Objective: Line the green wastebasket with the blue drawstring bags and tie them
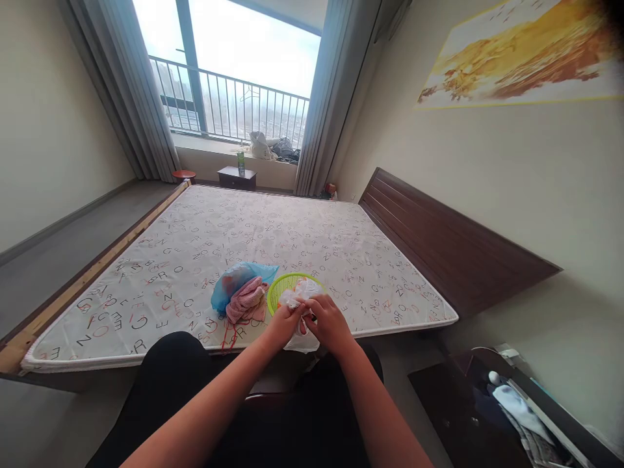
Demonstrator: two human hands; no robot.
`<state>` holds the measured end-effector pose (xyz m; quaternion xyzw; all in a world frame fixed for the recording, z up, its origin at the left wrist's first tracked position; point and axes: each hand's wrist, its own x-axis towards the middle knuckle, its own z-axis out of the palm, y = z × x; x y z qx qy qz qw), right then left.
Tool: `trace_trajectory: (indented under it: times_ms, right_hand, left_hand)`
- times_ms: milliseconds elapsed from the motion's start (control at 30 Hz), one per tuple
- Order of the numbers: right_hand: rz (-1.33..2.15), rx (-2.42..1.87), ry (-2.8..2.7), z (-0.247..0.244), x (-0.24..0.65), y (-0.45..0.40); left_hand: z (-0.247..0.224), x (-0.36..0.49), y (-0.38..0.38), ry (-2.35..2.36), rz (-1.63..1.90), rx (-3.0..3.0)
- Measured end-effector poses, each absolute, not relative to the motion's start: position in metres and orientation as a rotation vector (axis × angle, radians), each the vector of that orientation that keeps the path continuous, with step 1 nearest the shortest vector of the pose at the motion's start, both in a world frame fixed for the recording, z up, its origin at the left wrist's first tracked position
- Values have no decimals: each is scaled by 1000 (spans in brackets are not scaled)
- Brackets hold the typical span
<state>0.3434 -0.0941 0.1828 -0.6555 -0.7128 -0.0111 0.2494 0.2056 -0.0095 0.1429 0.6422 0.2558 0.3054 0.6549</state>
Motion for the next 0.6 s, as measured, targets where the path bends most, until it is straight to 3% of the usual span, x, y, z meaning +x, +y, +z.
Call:
trace_trajectory:
  times_ms: [300,600]
  right_hand:
    - [220,-2142,-1723,168,344,-97]
    - [331,-2048,-1671,171,345,-97]
  left_hand:
    - [166,196,-17,449,739,2016]
    - [150,198,-15,494,846,2060]
